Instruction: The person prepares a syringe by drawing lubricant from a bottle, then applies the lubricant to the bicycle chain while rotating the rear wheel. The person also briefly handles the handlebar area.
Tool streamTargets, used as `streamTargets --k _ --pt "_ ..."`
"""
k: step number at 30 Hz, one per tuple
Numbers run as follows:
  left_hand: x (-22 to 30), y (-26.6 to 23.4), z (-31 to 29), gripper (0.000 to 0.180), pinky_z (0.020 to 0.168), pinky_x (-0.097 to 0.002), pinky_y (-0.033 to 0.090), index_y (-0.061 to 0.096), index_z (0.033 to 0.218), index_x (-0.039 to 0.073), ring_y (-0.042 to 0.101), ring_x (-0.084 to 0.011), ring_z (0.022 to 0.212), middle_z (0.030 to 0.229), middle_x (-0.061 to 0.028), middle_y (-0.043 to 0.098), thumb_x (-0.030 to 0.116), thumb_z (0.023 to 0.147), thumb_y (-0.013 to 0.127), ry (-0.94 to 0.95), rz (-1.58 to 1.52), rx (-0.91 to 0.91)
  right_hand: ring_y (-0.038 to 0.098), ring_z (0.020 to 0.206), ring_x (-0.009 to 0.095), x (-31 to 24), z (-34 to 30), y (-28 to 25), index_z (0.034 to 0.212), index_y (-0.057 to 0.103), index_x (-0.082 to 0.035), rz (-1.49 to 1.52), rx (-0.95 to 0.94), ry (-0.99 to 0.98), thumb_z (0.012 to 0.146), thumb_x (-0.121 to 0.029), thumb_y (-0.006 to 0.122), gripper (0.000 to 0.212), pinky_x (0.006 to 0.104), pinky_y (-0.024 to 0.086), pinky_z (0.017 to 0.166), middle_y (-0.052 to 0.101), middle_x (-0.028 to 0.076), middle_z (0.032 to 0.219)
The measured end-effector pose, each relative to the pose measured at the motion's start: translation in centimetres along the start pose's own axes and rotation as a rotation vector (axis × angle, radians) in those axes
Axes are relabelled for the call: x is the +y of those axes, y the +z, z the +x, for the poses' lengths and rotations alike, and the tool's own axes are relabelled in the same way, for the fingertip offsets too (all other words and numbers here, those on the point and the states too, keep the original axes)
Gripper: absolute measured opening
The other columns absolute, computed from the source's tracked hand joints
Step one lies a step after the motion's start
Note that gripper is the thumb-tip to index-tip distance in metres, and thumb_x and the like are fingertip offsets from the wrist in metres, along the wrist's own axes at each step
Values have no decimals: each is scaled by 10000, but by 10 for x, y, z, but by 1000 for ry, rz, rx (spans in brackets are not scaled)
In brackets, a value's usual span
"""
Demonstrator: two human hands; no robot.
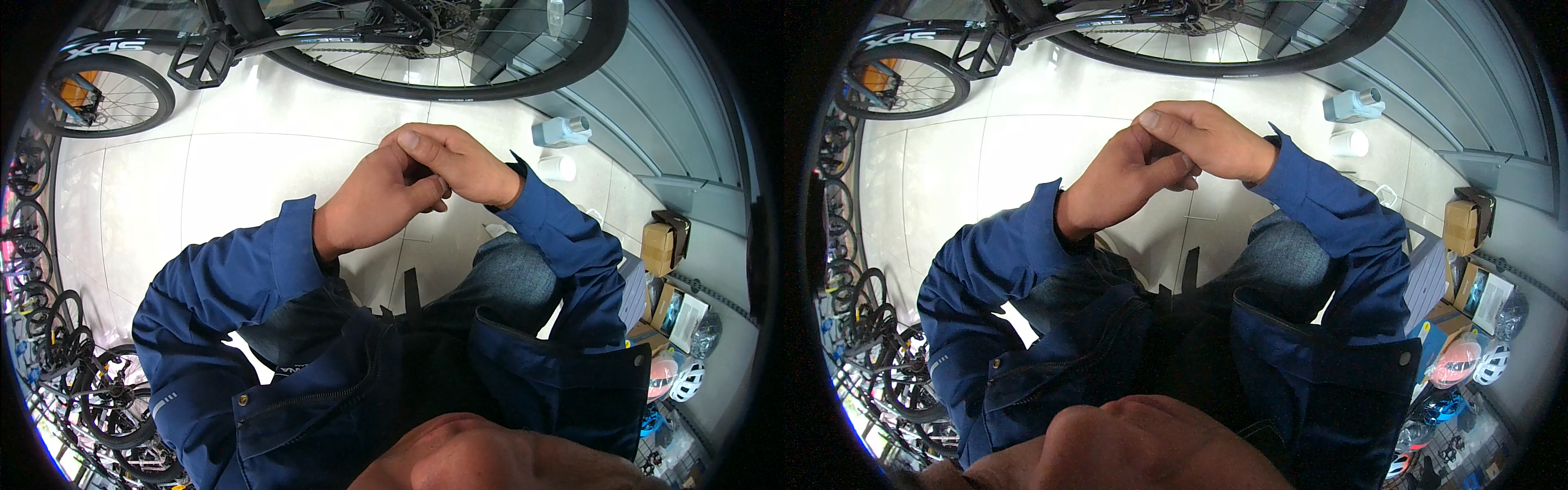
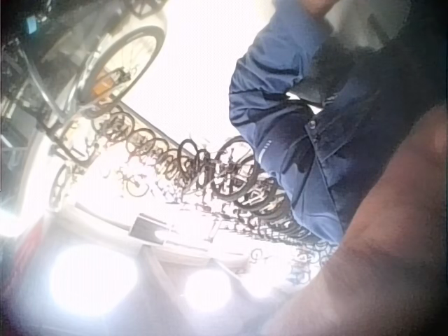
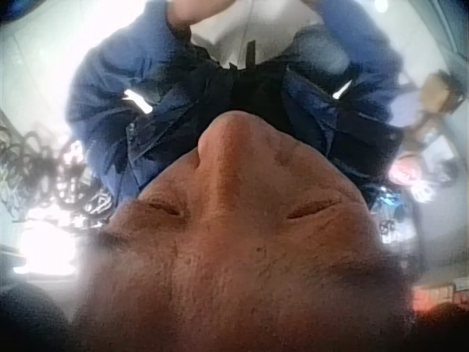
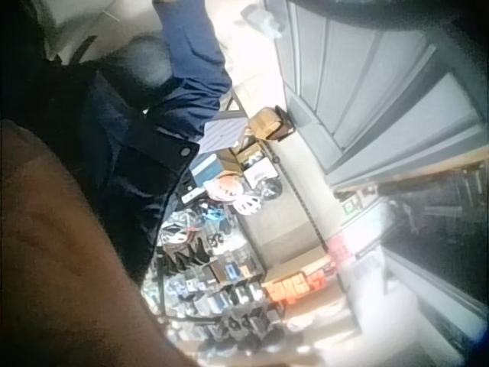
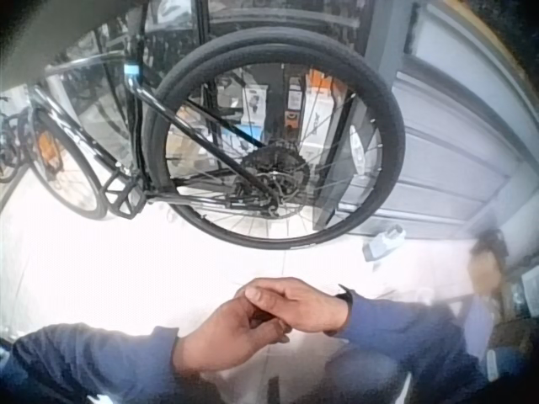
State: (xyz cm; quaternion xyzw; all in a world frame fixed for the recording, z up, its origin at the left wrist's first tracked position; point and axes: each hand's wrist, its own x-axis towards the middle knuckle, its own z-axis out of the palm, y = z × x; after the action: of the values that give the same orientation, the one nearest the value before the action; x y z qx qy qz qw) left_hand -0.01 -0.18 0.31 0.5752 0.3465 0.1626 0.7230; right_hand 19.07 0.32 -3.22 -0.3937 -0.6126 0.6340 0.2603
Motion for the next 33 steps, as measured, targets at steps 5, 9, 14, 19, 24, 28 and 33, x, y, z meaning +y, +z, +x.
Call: streamTargets --k 5,9,14,19,24,28,33 --pt "-1 1 -1 374 933 -369 595 512 1295 -50 717 -234 1010 1128 -166 682 221 1052 595 7 -8 11 668 844 177 -1 0 0 1246 665 -48 5 -7 30 1122 -485 399 526 299 572 746 697 104 979" --pt "-1 3 -1 367 927 -363 596 518 1287 -51 716 -229 1001 1120 -164 682 219 1051 593 -2 -20 30 665 836 174 -4 -1 -1 1243 666 -46 4 -21 5 1122 -483 401 525 296 571 739 696 103 977" --pt "-1 1 -1 352 923 -359 596 531 1269 -54 716 -228 998 1105 -156 683 209 1044 593 4 4 5 661 828 169 -3 -1 -1 1245 666 -44 16 -21 8 1123 -473 405 516 293 568 733 694 99 972" --pt "-2 3 -1 333 917 -360 596 539 1250 -53 714 -224 991 1091 -146 683 200 1040 591 12 -21 33 655 810 153 1 0 1 1253 664 -47 43 -8 -10 1126 -463 407 505 282 564 714 692 89 959" --pt "-2 3 -1 331 912 -360 595 537 1246 -54 711 -220 985 1083 -142 681 197 1039 594 14 -26 30 648 782 139 1 -1 0 1240 662 -47 54 -12 13 1126 -466 404 505 267 556 677 687 78 936" --pt "-1 1 -1 335 910 -359 594 531 1249 -57 712 -221 984 1082 -145 681 196 1039 595 16 -15 17 643 765 130 0 0 1 1218 662 -44 35 -5 -10 1126 -475 398 513 261 550 654 682 72 916" --pt "1 2 -1 338 909 -360 595 530 1247 -60 714 -225 987 1074 -148 684 197 1037 597 16 -26 23 641 738 134 0 0 0 1213 661 -42 38 -12 0 1126 -483 390 525 264 550 645 677 76 898"
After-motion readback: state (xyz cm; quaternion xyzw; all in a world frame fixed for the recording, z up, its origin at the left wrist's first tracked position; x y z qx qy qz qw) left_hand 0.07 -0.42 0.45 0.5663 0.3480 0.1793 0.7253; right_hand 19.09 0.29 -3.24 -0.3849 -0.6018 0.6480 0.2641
